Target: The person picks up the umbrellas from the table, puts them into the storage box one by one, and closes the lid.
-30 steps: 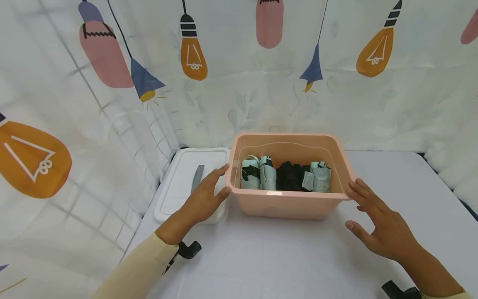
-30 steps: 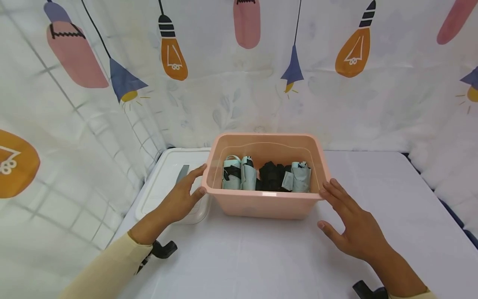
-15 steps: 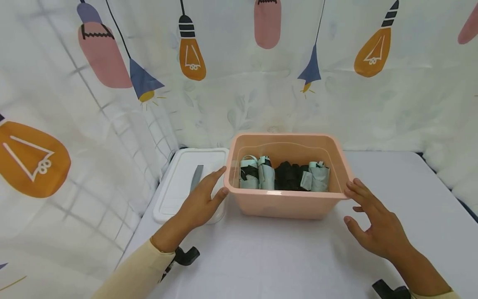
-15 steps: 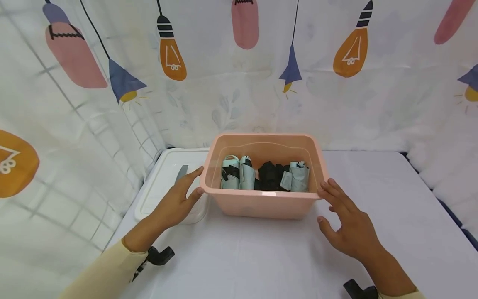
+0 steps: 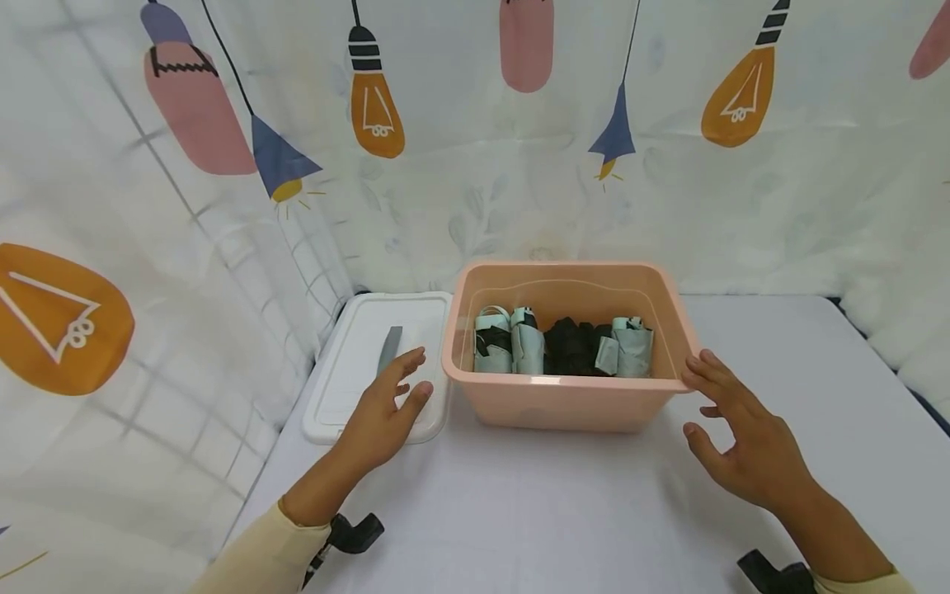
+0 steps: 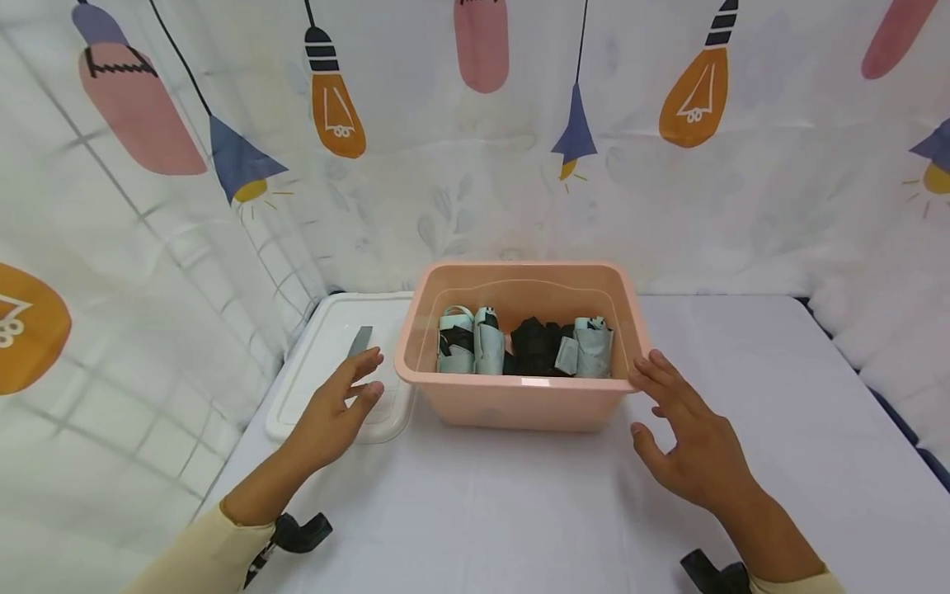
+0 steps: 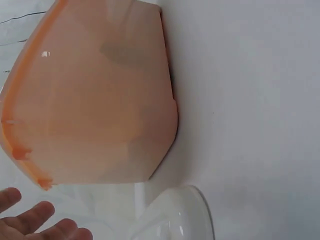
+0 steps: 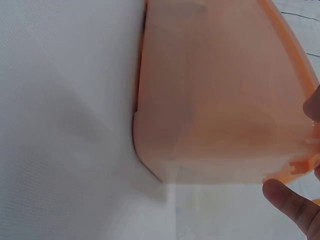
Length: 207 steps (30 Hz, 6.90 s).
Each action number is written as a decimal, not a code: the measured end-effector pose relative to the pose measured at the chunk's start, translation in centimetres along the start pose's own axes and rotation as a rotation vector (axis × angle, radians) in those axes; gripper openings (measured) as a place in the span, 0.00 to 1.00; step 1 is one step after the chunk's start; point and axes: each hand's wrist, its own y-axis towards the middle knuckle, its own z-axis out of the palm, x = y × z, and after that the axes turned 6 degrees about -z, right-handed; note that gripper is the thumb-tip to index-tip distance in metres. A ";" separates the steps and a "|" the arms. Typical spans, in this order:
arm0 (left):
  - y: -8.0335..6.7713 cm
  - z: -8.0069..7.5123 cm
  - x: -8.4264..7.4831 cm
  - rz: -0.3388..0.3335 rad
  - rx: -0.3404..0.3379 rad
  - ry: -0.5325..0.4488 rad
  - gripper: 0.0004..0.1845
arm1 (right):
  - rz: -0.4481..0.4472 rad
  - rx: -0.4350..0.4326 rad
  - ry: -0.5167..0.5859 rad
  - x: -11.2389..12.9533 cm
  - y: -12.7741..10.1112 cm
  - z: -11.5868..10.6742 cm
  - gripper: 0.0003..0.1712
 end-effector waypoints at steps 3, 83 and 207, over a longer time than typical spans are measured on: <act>-0.3 -0.2 0.0 -0.107 -0.003 -0.136 0.30 | -0.014 -0.012 -0.002 -0.1 0.1 0.0 0.38; -2.3 -6.2 9.9 -0.777 -0.013 0.607 0.27 | 0.018 0.012 0.013 0.2 0.2 -0.4 0.40; -3.8 1.6 4.5 -0.479 -0.554 -1.195 0.52 | -0.001 0.030 0.073 0.0 0.2 -0.4 0.38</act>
